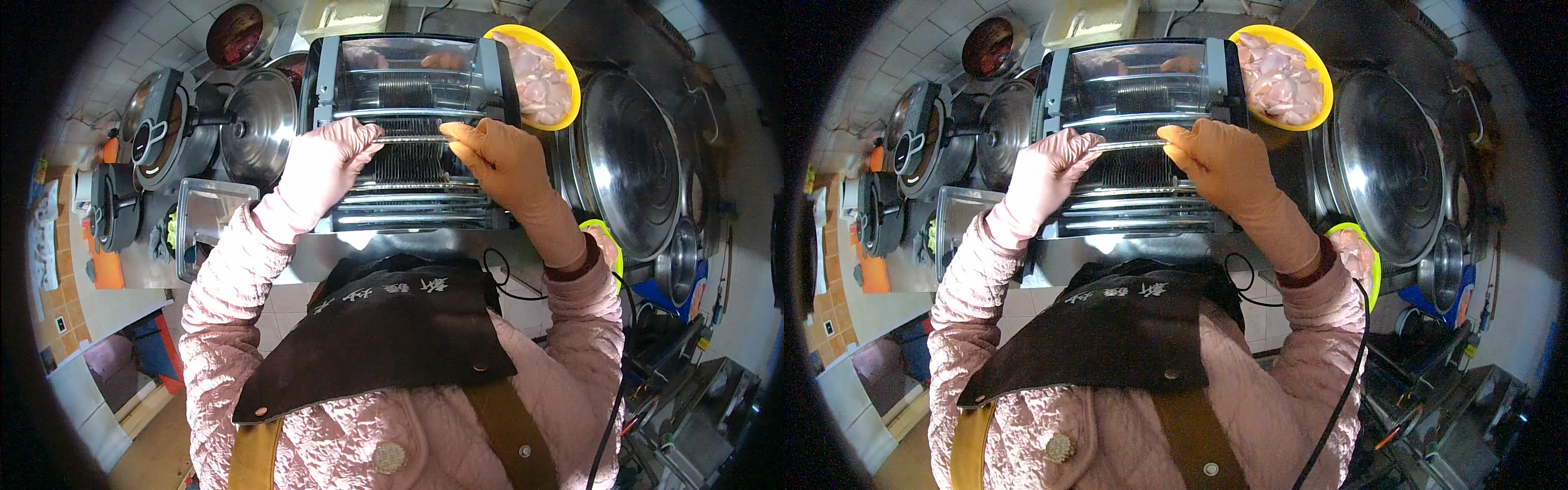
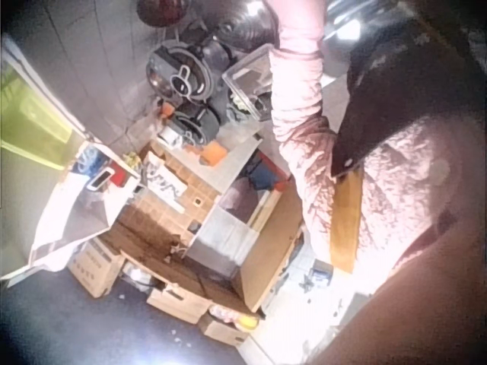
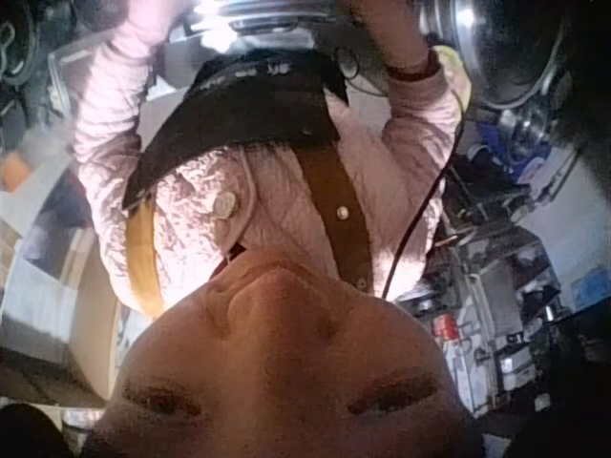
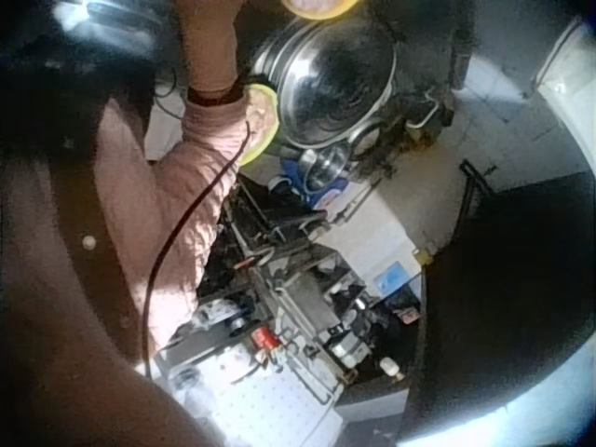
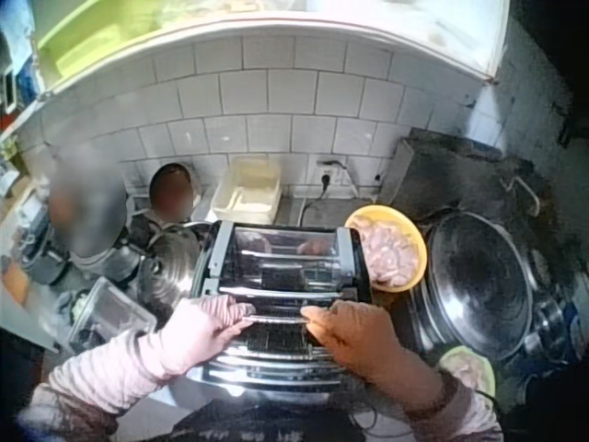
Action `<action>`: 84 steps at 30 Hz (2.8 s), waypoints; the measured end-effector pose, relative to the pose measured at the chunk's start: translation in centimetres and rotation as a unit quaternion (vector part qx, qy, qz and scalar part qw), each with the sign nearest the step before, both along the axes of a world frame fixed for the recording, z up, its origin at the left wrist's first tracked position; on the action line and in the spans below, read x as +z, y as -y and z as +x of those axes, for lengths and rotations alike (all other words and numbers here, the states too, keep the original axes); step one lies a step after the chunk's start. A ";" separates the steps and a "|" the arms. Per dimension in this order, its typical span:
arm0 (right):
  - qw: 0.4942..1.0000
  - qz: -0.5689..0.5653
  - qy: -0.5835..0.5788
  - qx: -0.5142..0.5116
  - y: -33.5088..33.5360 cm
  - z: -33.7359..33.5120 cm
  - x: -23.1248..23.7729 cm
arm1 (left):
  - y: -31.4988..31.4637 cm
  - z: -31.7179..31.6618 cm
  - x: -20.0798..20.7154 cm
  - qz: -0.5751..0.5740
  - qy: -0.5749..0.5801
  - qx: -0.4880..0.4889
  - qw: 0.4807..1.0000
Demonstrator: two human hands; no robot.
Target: The person repeatedly assembles small metal frames by hand, inserting rods into slots and aligning components. The person handles multiple frames one at a time, placing them into a machine-like device and adjusting them with both hands.
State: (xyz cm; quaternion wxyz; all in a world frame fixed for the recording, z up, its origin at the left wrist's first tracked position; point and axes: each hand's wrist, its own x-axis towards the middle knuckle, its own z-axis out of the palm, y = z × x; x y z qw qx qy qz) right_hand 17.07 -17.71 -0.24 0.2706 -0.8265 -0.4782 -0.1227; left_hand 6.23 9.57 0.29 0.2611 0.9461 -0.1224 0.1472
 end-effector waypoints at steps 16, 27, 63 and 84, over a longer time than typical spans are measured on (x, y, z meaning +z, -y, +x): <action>0.997 0.012 0.057 0.055 0.1 -0.6 0.7 | 1.1 -1.2 0.5 0.195 0.053 -0.009 0.979; 0.986 -0.167 0.010 0.017 1.6 -5.2 0.4 | 2.8 -3.3 0.3 0.182 -0.062 -0.029 0.981; 0.999 -0.038 0.027 -0.020 -3.5 3.3 0.7 | -0.3 5.0 -1.7 0.168 0.060 -0.002 0.984; 0.997 -0.066 0.047 0.003 -1.8 -0.2 1.4 | 1.9 0.4 1.3 0.152 -0.022 -0.021 0.988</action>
